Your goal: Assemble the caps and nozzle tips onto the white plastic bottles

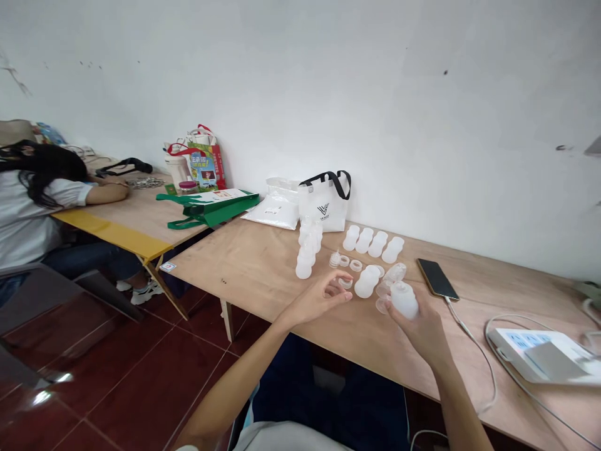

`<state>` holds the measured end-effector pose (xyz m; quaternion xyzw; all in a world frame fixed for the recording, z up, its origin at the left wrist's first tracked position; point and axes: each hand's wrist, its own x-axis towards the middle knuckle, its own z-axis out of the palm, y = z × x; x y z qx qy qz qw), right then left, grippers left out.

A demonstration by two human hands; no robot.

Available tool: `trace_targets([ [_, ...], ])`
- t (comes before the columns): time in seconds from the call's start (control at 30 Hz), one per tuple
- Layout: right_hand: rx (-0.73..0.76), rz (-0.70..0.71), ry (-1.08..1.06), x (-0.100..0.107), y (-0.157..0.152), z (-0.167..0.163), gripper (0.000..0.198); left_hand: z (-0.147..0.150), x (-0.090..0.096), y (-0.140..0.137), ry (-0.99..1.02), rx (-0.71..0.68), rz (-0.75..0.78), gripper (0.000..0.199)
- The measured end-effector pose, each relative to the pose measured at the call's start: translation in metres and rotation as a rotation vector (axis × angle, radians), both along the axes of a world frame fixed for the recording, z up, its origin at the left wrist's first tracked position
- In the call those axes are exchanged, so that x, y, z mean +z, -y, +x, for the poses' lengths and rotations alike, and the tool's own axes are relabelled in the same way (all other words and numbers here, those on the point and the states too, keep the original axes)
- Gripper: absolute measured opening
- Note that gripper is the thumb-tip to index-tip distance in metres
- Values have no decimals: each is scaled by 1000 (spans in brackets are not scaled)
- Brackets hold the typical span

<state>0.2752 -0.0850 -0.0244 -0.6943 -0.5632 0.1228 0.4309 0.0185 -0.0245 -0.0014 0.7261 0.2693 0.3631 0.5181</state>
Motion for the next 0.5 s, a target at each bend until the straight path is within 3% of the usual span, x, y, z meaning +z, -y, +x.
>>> trace_targets([
  [0.2, -138, -71, 95, -2, -7, 12, 58, 4, 0, 5, -101, -28, -27, 33],
  [0.5, 156, -81, 43, -14, -8, -6, 46, 7, -3, 9, -206, -59, -6, 36],
])
